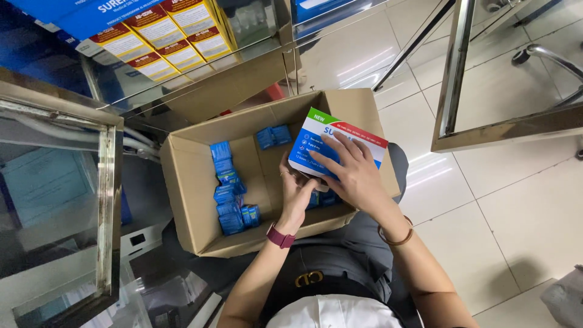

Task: The person sits on the floor and organizes small blue and white product boxes labeled 'SUREMED' from a large cardboard box into a smaller white box. They pick up the small boxes, arrange them neatly inside the white box, and then place the filled white box onto a glass shelf.

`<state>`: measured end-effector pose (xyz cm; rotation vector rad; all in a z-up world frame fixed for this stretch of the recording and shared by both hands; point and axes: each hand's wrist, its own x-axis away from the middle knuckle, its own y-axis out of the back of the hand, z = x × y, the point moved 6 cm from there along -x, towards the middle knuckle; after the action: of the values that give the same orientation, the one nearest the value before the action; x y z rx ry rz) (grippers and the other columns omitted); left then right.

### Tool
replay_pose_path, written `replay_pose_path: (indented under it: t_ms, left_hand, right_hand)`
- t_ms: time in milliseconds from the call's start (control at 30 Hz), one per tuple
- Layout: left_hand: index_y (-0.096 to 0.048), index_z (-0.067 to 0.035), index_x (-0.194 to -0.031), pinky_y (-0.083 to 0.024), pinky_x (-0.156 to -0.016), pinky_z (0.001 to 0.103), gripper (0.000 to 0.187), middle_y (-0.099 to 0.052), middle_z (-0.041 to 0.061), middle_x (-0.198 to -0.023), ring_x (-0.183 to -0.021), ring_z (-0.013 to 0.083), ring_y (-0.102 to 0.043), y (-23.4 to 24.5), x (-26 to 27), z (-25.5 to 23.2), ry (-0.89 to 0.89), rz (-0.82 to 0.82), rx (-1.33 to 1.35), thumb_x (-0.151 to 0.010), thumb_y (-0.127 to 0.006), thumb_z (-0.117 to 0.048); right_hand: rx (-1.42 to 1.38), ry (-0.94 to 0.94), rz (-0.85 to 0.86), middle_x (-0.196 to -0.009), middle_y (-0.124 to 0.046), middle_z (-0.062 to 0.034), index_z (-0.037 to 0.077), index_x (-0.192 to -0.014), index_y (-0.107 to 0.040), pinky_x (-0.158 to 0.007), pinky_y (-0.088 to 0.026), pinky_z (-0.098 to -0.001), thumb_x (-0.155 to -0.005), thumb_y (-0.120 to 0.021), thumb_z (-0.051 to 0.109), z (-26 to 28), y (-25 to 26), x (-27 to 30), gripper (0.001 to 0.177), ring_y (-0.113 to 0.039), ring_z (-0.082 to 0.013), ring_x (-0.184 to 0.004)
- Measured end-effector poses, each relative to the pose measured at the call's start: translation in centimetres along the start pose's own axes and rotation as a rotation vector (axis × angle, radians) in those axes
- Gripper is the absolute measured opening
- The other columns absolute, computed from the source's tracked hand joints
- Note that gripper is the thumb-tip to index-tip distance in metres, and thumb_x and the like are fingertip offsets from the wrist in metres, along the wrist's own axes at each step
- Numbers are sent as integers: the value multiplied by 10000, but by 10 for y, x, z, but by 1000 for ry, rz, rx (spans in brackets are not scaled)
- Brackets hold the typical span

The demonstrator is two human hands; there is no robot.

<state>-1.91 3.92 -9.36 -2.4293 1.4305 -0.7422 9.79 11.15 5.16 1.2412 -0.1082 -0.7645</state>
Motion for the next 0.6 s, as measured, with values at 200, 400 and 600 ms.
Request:
replay_pose_path:
  t_ms: [200,400,600]
  left_hand:
    - [-118,-159,-1640,-495,-710,301,933,-540,159,-1294,-991,215,-562,11,-2,20,78,-88,0,-863,-590,51]
    - [-96,-176,-1597,-602,-782,326,858,-516,86,-1348,-1091,162,-605,4,3,8,119,-140,32,-891,-558,-17]
    - [-81,-143,-1600,-601,-784,352,897,-529,128,-1316,-1070,187,-601,8,-2,20,60,-117,15,-865,-556,55]
  right_hand:
    - [-75,-21,25,-1484,-556,-100,222,-1327,-681,-1077,-432,-494,-791,-785,161,-2,-1,1,549,-496,-355,-1387]
    - [-108,-19,52,-1436,-599,-86,183,-1301,-707,-1069,-453,-484,-836,-768,178,-1,-2,0,469,-523,-343,-1347]
    - [-94,-20,52,-1439,-608,-90,184,-1273,-727,-1072,-456,-473,-841,-752,162,-4,-15,5,434,-542,-335,-1331]
